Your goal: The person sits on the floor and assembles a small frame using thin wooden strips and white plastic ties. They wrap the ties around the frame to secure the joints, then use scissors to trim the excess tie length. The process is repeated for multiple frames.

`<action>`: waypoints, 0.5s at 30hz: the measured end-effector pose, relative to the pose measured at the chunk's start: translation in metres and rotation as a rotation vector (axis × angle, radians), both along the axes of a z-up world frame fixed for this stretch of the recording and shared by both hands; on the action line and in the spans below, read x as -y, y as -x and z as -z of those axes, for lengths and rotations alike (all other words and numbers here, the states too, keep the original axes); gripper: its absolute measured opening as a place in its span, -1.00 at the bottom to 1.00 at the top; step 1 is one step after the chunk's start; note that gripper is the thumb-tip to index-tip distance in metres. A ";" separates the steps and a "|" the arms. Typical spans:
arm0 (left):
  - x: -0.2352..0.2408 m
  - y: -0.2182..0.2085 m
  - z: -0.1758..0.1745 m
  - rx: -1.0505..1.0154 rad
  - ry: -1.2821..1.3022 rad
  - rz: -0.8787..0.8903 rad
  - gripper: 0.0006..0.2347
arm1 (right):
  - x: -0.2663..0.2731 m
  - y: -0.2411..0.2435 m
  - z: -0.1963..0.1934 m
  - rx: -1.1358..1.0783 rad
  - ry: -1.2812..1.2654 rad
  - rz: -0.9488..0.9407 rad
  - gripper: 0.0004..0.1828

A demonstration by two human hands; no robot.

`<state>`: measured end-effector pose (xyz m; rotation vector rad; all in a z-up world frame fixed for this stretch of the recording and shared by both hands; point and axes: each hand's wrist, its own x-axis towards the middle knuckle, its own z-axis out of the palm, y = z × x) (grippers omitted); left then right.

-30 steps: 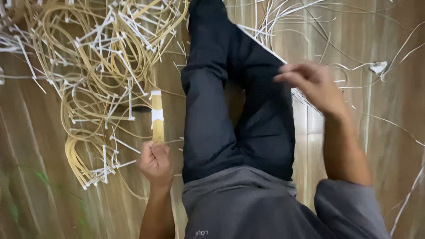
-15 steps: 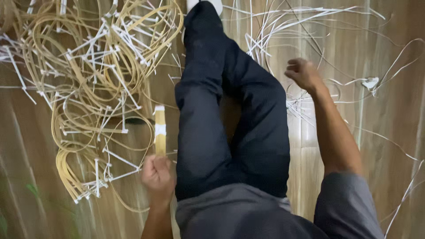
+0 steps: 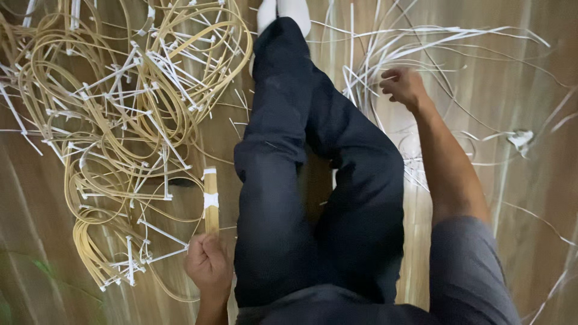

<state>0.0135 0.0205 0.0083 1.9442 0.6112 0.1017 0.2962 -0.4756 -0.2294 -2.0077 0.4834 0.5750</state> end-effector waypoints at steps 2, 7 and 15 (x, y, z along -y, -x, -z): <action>-0.002 -0.002 0.003 0.000 0.021 0.020 -0.82 | -0.001 -0.021 0.009 0.072 0.173 -0.148 -0.79; -0.002 -0.011 0.006 -0.038 0.066 -0.031 -0.82 | -0.011 -0.070 0.017 0.475 0.347 -0.279 -0.81; -0.006 -0.014 0.017 -0.140 -0.127 -0.067 -0.82 | -0.030 -0.112 0.043 0.629 0.542 -0.496 -0.52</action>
